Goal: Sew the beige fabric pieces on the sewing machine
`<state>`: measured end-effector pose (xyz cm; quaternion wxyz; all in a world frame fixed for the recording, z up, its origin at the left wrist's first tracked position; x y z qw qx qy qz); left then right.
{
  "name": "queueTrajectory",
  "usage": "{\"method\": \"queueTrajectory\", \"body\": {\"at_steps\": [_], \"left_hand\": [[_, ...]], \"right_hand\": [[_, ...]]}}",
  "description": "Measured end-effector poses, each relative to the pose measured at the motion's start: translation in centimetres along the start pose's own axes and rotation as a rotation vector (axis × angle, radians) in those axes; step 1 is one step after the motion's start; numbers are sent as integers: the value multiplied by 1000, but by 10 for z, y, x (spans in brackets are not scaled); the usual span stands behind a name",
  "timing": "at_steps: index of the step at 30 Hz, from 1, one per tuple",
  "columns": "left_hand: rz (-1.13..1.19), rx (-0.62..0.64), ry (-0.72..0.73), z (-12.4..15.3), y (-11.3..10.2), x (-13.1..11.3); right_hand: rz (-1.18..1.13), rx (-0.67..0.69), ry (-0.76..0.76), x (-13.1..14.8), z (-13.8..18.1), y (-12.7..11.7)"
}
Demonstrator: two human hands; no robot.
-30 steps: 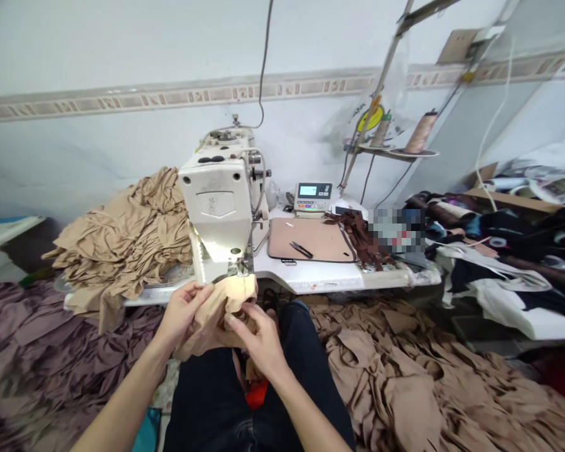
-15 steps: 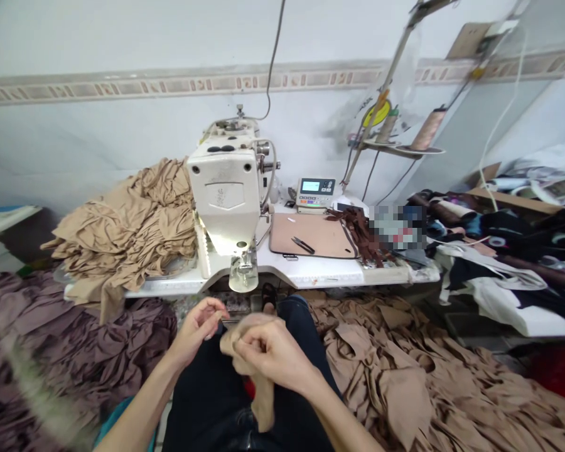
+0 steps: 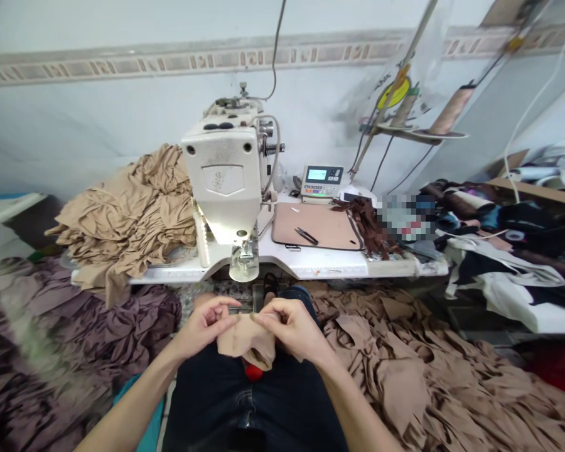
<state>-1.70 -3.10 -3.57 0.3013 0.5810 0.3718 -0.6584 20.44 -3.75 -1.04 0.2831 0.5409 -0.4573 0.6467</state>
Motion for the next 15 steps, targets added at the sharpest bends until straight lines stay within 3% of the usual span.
{"method": "queueTrajectory", "body": {"at_steps": [3, 8, 12, 15], "left_hand": [[-121, -52, 102, -4, -8, -14], [-395, -110, 240, -8, -14, -39], [-340, -137, 243, -15, -18, -50], [-189, -171, 180, -25, -23, -51]], "right_hand": [[9, -107, -36, 5, -1, 1], [206, -252, -209, 37, 1, -4], [239, -343, -264, 50, -7, -10], [154, -391, -220, 45, -20, -17]]}}
Point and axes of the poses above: each hand's wrist, its own z-axis away from the middle knuckle, its own y-axis out of the palm, x = y × z, the point moved 5 cm from there along -z, towards the middle knuckle, and after that the axes turned 8 degrees about x, right-handed, at the moved point
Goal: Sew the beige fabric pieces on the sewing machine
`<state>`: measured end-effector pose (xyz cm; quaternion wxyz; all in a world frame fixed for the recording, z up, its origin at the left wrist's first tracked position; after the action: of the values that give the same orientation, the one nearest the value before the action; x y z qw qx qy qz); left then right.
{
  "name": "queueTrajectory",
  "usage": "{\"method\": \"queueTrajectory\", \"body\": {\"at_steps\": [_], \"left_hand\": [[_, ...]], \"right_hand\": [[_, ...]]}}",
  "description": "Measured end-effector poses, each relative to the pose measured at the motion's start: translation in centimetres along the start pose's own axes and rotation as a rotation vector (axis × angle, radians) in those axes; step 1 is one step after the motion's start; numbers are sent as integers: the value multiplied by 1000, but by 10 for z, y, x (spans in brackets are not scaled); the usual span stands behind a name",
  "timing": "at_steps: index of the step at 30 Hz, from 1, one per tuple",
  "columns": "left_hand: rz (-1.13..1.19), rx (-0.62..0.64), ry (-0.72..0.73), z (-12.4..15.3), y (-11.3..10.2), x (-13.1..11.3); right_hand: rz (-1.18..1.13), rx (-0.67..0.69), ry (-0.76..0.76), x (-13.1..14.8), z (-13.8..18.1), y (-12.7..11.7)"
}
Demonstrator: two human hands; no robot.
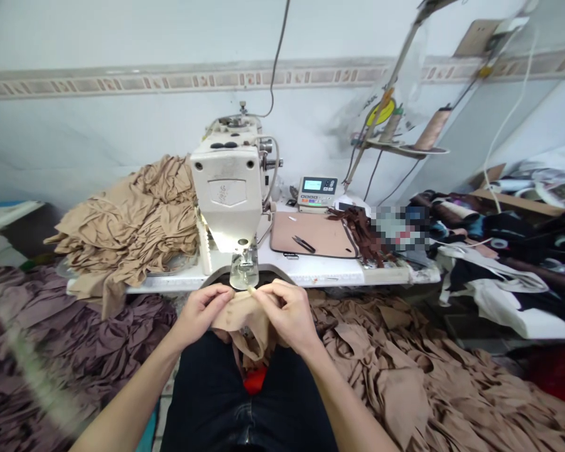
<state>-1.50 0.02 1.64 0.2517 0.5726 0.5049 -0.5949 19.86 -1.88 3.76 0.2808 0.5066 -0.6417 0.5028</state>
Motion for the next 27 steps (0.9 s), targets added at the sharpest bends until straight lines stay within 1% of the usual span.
{"method": "queueTrajectory", "body": {"at_steps": [4, 6, 9, 14, 16, 19, 22, 25, 27], "left_hand": [[111, -79, -119, -12, -3, 7], [118, -140, -142, -16, -4, 7], [153, -219, -131, -23, -6, 3], [120, -312, -84, -37, -9, -2], [107, -324, -67, -43, -10, 0], [148, -314, -55, -52, -11, 7], [189, -309, -60, -56, -8, 14], [167, -331, -44, -51, -7, 15], [129, -314, -31, -44, -9, 17]], "right_hand": [[-204, 1, 156, -19, -12, 3], [-281, -6, 192, -26, -15, 3], [-333, -55, 200, -33, -19, 2], [-293, -140, 184, -42, -28, -1], [-284, -156, 175, -44, -33, -3], [-281, -172, 160, -46, -38, -4], [-281, -178, 171, -48, -37, -2], [-265, -154, 173, -55, -24, 2], [-241, -121, 173, -65, -7, 3]]}}
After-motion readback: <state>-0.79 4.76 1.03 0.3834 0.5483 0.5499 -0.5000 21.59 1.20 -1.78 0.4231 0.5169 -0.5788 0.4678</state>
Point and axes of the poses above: each hand's wrist, its own z-axis away from the middle knuckle, its own y-axis out of the palm, x = y × z, the point moved 5 cm from there along -z, towards the middle knuckle, and after that the axes turned 8 degrees about x, right-handed, at the moved point
